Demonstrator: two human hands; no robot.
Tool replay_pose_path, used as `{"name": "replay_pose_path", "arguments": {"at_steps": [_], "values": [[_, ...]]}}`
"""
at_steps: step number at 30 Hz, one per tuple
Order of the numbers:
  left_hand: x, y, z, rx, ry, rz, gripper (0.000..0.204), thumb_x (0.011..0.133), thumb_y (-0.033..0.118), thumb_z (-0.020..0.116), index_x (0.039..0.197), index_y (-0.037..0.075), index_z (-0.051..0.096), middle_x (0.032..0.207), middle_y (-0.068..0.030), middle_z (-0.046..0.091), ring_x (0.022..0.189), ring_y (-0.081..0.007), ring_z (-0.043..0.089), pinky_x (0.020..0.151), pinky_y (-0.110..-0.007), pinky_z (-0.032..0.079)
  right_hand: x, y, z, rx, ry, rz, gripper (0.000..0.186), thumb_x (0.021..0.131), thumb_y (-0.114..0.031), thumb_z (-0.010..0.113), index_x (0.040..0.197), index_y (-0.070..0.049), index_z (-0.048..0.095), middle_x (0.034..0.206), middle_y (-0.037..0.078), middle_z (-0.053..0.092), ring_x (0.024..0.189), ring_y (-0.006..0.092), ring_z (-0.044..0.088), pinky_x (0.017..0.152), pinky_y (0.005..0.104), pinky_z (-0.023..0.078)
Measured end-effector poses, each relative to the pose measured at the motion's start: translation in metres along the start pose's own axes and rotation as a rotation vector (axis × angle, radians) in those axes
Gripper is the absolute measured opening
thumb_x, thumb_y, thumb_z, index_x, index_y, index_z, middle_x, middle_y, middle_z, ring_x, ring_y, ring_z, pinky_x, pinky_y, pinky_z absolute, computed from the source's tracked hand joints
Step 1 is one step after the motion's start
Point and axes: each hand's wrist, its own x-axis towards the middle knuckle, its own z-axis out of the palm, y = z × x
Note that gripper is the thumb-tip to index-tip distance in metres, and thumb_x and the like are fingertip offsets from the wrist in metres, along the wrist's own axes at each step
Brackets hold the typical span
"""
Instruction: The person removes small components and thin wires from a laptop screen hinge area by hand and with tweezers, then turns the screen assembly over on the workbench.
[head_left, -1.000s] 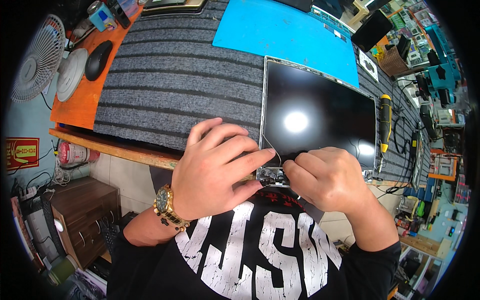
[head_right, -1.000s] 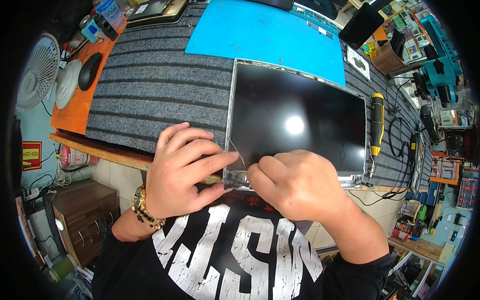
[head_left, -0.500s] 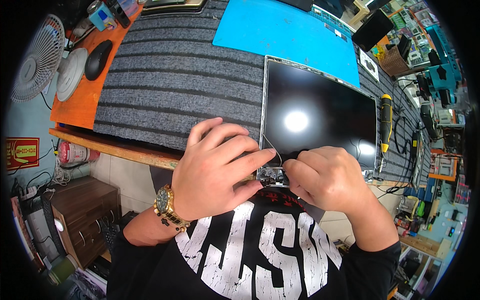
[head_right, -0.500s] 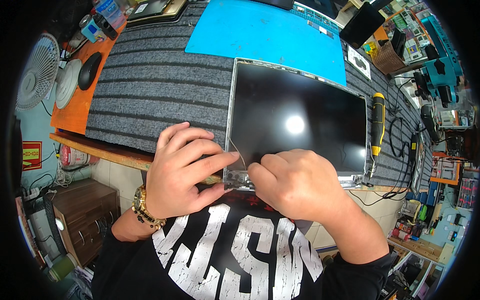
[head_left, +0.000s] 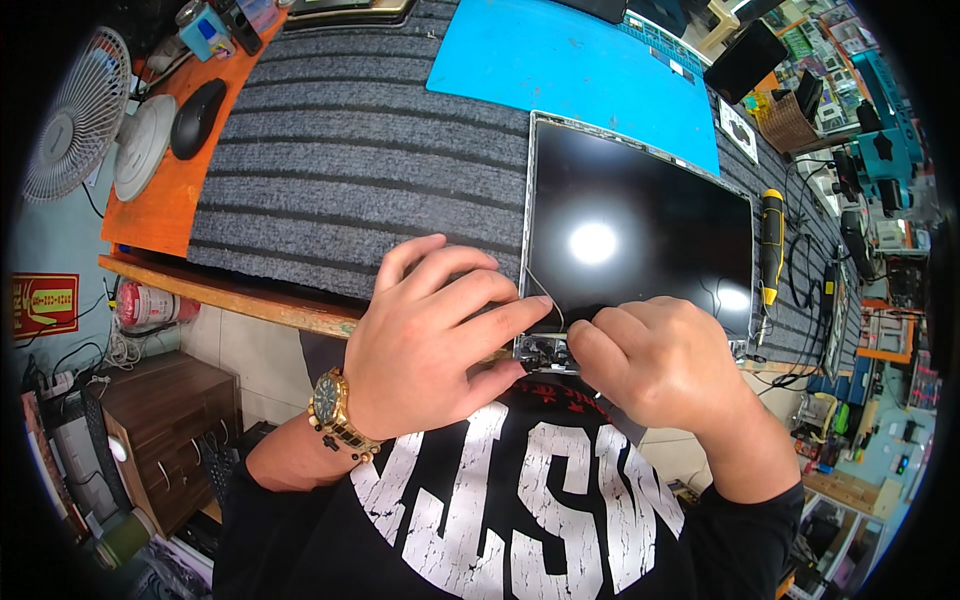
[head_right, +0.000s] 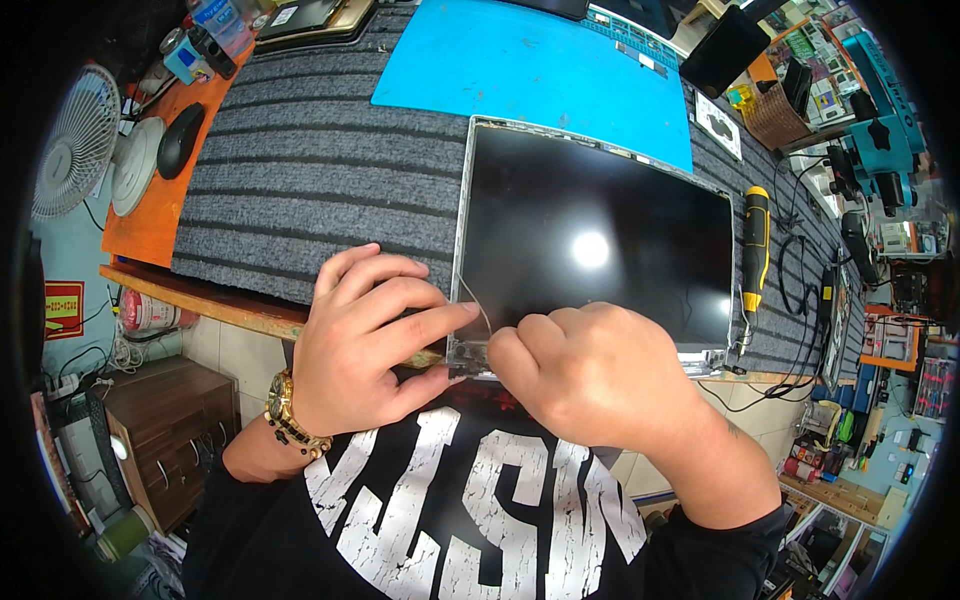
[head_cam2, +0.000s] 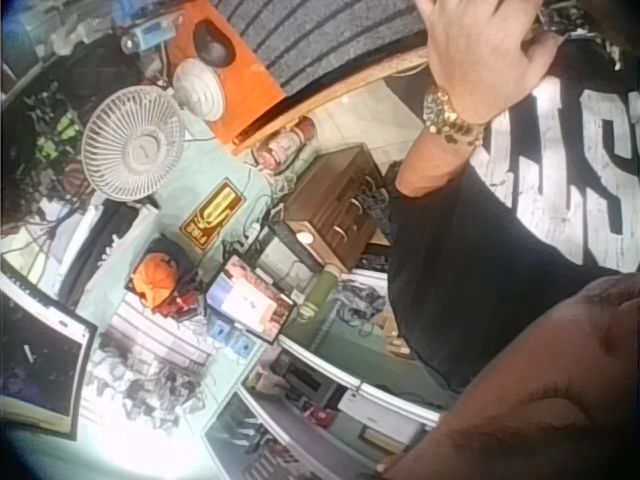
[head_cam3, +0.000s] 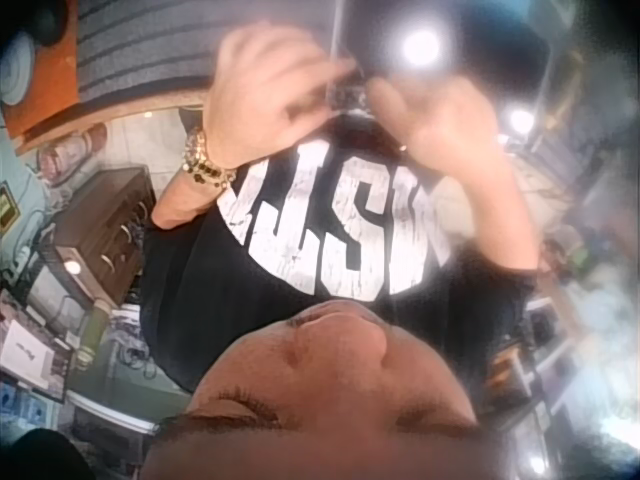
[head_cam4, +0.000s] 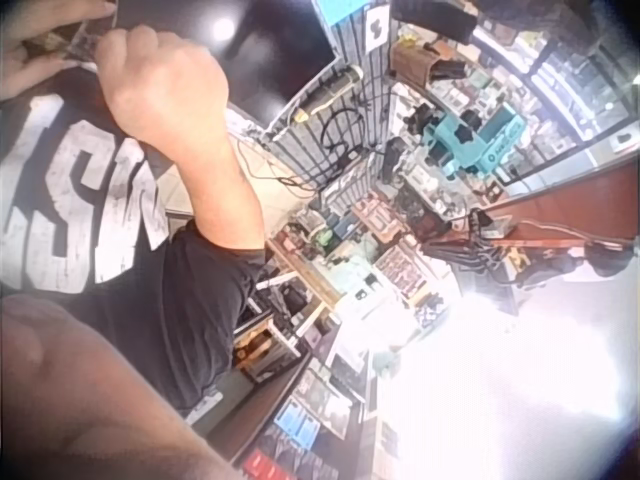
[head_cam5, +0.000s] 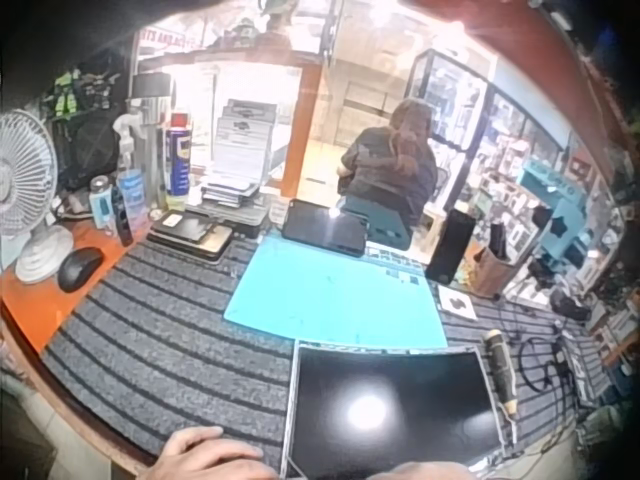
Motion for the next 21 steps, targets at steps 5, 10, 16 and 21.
{"name": "replay_pose_path", "arguments": {"at_steps": [5, 10, 16, 21], "values": [[0.000, 0.000, 0.000, 0.001, -0.001, 0.003, 0.057, 0.075, 0.027, 0.096, 0.130, 0.019, 0.084, 0.119, 0.0025, 0.074, 0.129, -0.0262, 0.066, 0.120, -0.059, 0.045, -0.001, 0.000, 0.001, -0.015, -0.011, -0.013, 0.022, 0.077, -0.011, 0.082, 0.093, -0.005, 0.069, 0.072, 0.003, 0.056, 0.061, 0.0232, 0.067, 0.051, 0.0407, 0.052], [0.000, -0.001, 0.000, 0.003, 0.000, 0.004, 0.057, 0.076, 0.027, 0.096, 0.130, 0.019, 0.084, 0.119, 0.0024, 0.074, 0.129, -0.0264, 0.066, 0.120, -0.059, 0.044, -0.001, 0.002, 0.003, 0.022, -0.006, -0.005, 0.023, 0.076, -0.012, 0.083, 0.092, -0.005, 0.069, 0.071, 0.003, 0.058, 0.060, 0.0247, 0.067, 0.052, 0.0417, 0.052], [0.000, 0.000, 0.000, 0.003, -0.006, 0.000, 0.057, 0.076, 0.028, 0.096, 0.131, 0.020, 0.084, 0.119, 0.0026, 0.074, 0.130, -0.0265, 0.065, 0.121, -0.059, 0.044, -0.001, 0.003, 0.004, 0.093, -0.033, 0.053, 0.025, 0.075, -0.012, 0.085, 0.091, -0.007, 0.067, 0.069, 0.004, 0.059, 0.059, 0.0274, 0.067, 0.054, 0.0435, 0.052], [0.000, 0.000, -0.001, 0.001, -0.009, -0.002, 0.057, 0.076, 0.028, 0.096, 0.131, 0.020, 0.083, 0.120, 0.0030, 0.074, 0.130, -0.0263, 0.065, 0.121, -0.059, 0.044, -0.002, 0.004, 0.010, 0.125, -0.024, 0.080, 0.026, 0.074, -0.009, 0.085, 0.091, -0.007, 0.066, 0.068, 0.004, 0.062, 0.058, 0.0288, 0.068, 0.054, 0.0435, 0.053]]}}
